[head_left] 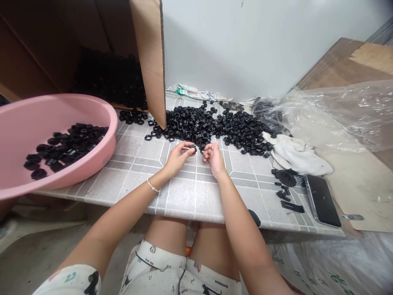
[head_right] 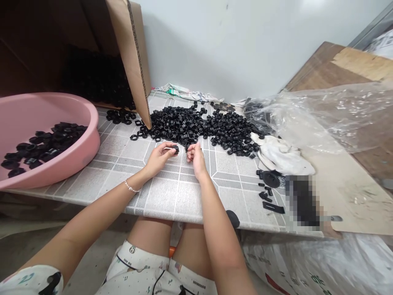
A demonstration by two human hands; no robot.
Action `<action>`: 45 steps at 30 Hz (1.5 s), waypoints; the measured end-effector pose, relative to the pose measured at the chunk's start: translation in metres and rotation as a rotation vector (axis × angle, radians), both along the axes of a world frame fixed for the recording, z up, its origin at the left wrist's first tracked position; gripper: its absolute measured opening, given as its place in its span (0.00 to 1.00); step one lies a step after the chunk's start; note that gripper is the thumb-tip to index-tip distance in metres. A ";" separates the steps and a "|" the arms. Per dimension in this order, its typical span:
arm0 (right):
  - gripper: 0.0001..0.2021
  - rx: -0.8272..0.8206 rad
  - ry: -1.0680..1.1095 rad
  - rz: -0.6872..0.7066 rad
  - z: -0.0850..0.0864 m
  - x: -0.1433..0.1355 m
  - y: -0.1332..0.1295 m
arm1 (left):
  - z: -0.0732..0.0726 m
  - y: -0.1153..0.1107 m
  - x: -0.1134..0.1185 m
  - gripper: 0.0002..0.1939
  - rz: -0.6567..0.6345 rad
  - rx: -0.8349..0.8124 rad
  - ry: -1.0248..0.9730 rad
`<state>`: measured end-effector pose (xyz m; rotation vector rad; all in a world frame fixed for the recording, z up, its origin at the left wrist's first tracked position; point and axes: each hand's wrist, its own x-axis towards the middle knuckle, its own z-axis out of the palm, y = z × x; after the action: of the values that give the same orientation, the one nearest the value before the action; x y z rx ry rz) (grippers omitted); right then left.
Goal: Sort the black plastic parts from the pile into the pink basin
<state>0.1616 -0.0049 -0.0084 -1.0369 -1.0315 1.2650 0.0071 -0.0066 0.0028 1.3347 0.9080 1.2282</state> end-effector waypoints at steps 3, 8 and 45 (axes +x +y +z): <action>0.28 -0.028 -0.042 -0.036 -0.003 0.006 0.002 | 0.011 0.001 -0.006 0.16 -0.039 -0.151 -0.166; 0.24 -0.022 -0.115 0.029 -0.004 0.004 -0.002 | 0.049 0.006 -0.047 0.10 -0.094 -0.309 -0.511; 0.09 0.204 -0.779 -0.556 -0.014 0.040 0.011 | 0.134 -0.049 -0.165 0.10 0.892 0.474 0.270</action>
<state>0.2015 0.0057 -0.0225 -1.5617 -1.2802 0.2764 -0.1582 -0.0558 0.1371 1.5346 1.5686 2.0674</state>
